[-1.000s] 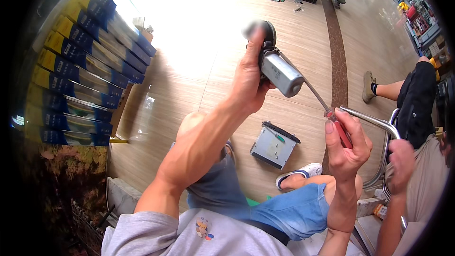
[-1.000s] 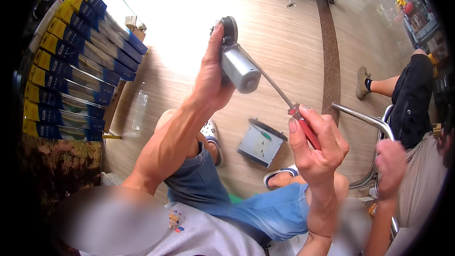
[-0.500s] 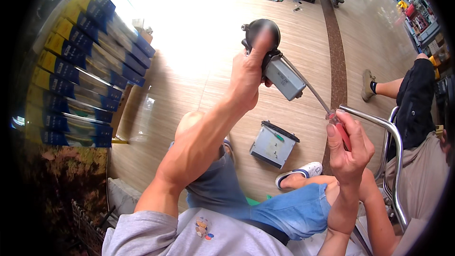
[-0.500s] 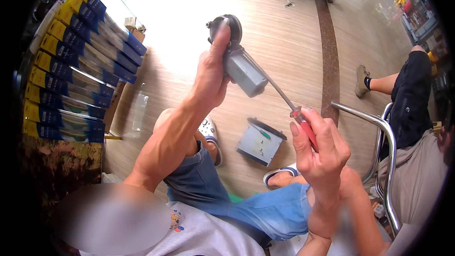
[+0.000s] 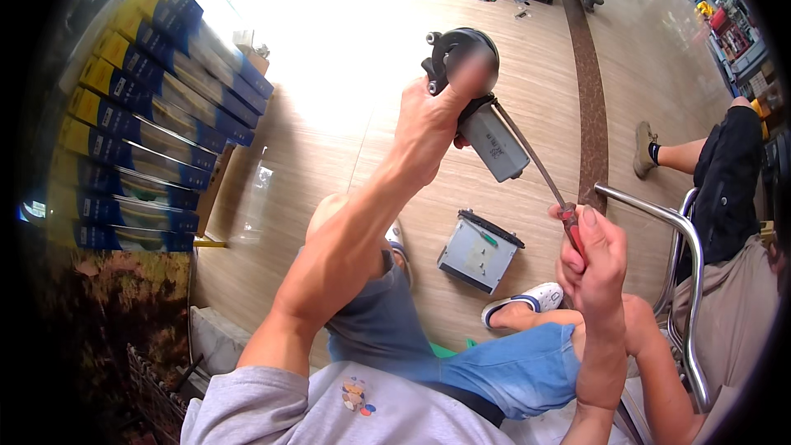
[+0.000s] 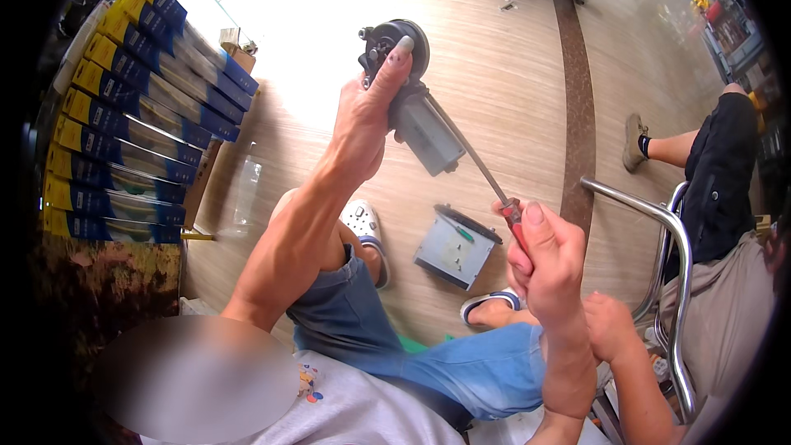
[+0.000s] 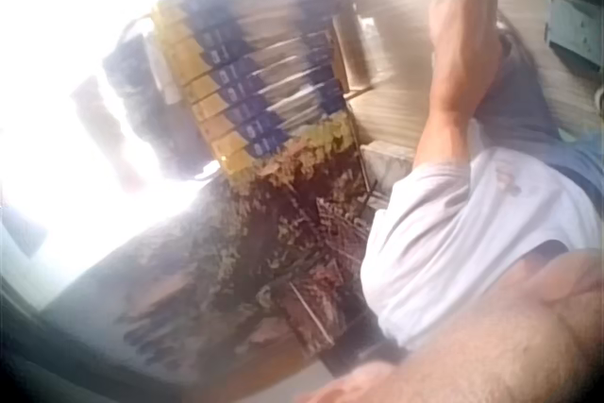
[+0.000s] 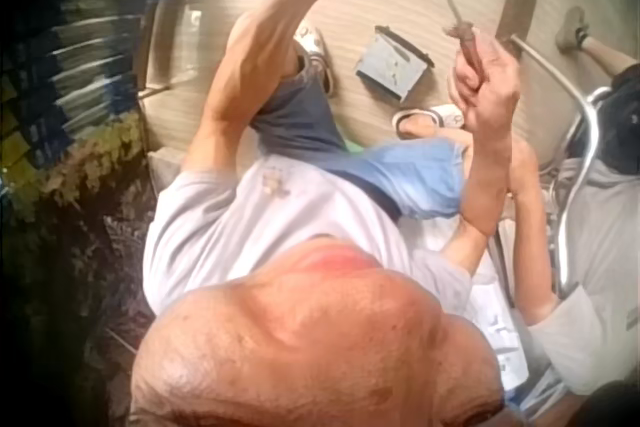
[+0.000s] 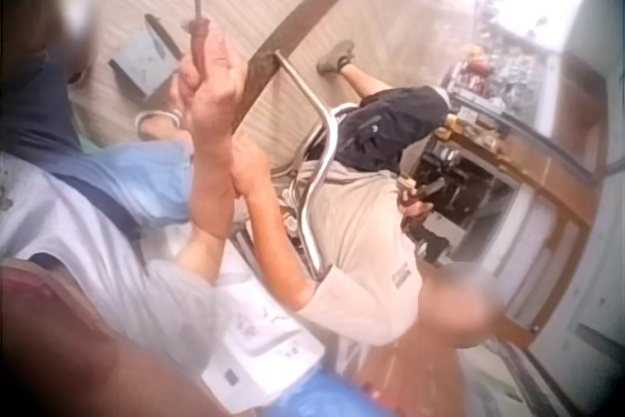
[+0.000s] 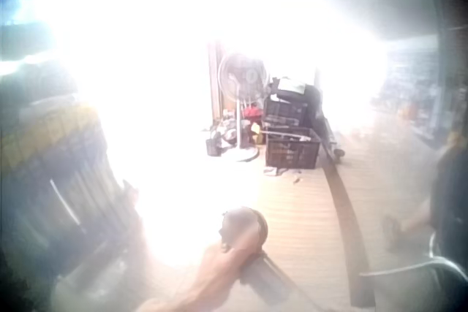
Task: The person holds a power window motor assembly and unscrews its housing using a screwdriver, eventually prying parts apart by hand.
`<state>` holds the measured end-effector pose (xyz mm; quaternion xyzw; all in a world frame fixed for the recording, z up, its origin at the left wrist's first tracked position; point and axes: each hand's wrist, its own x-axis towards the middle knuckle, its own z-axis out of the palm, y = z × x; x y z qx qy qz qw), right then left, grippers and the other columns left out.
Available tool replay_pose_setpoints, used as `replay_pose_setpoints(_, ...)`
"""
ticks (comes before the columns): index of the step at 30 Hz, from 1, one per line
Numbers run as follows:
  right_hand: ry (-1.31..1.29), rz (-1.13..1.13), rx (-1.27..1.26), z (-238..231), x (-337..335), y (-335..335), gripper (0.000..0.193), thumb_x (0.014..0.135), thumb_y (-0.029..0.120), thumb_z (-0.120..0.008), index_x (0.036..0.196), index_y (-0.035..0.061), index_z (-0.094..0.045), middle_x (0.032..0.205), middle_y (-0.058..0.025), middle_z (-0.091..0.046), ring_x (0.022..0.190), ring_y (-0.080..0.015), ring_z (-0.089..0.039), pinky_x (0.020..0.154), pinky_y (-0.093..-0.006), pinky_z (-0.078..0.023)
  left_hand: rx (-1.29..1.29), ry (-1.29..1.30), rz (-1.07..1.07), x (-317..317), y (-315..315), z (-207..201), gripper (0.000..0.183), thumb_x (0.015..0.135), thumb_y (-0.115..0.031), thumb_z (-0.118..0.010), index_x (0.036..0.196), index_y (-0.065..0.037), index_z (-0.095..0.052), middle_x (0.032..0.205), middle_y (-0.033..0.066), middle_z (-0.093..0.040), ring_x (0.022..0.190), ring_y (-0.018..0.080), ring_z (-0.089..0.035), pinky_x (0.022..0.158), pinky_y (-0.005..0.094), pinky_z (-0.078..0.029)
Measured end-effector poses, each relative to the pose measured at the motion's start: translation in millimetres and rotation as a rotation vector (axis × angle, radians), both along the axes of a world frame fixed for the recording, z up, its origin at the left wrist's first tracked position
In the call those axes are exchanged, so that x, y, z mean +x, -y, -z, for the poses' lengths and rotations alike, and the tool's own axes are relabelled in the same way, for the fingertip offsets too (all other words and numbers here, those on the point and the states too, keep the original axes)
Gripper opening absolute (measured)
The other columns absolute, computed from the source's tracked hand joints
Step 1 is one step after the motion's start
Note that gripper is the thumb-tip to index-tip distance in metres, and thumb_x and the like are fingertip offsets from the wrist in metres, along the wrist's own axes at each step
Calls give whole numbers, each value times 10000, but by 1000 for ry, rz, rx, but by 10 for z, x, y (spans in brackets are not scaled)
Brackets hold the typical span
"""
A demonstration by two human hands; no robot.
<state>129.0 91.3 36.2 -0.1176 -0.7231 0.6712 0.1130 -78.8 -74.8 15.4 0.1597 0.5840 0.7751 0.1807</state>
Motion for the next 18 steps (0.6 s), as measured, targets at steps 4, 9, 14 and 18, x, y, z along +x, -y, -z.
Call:
replay_pose_setpoints(4, 225, -85, -721, -4, -13, -57, 474, 1050, 346, -438, 1142, -97, -584, 536, 22, -402, 350, -44, -215, 310, -235, -251, 28, 19, 6, 33, -44, -16, 552, 896, -565, -672, 1029, -32, -605, 800, 48, -606, 630, 91, -580, 467, 242, -426)
replay_pose_setpoints(9, 83, 79, -411, 24, 19, 21, 323, 987, 218, -593, 1146, -62, -607, 595, -38, -512, 387, -71, -371, 358, -254, -344, 56, 62, 32, 46, -117, 3, 506, 907, -507, -676, 1007, -17, -596, 802, 59, -618, 614, 102, -579, 462, 253, -421)
replay_pose_setpoints(14, -439, 219, 1284, 202, -40, 92, 311, 896, 97, -712, 1172, -31, -642, 784, -125, -621, 599, -219, -619, 527, -323, -501, -32, -49, -10, 57, -38, -44, 516, 911, -507, -669, 998, -4, -591, 802, 67, -624, 604, 108, -575, 464, 255, -422)
replay_pose_setpoints(18, -189, 187, 789, 164, 61, 87, 348, 969, 184, -635, 1190, -85, -616, 710, -87, -599, 549, -155, -565, 490, -300, -477, 24, -35, 38, 32, -86, -40, 519, 906, -504, -679, 1009, -2, -598, 811, 60, -621, 635, 105, -580, 479, 253, -429)
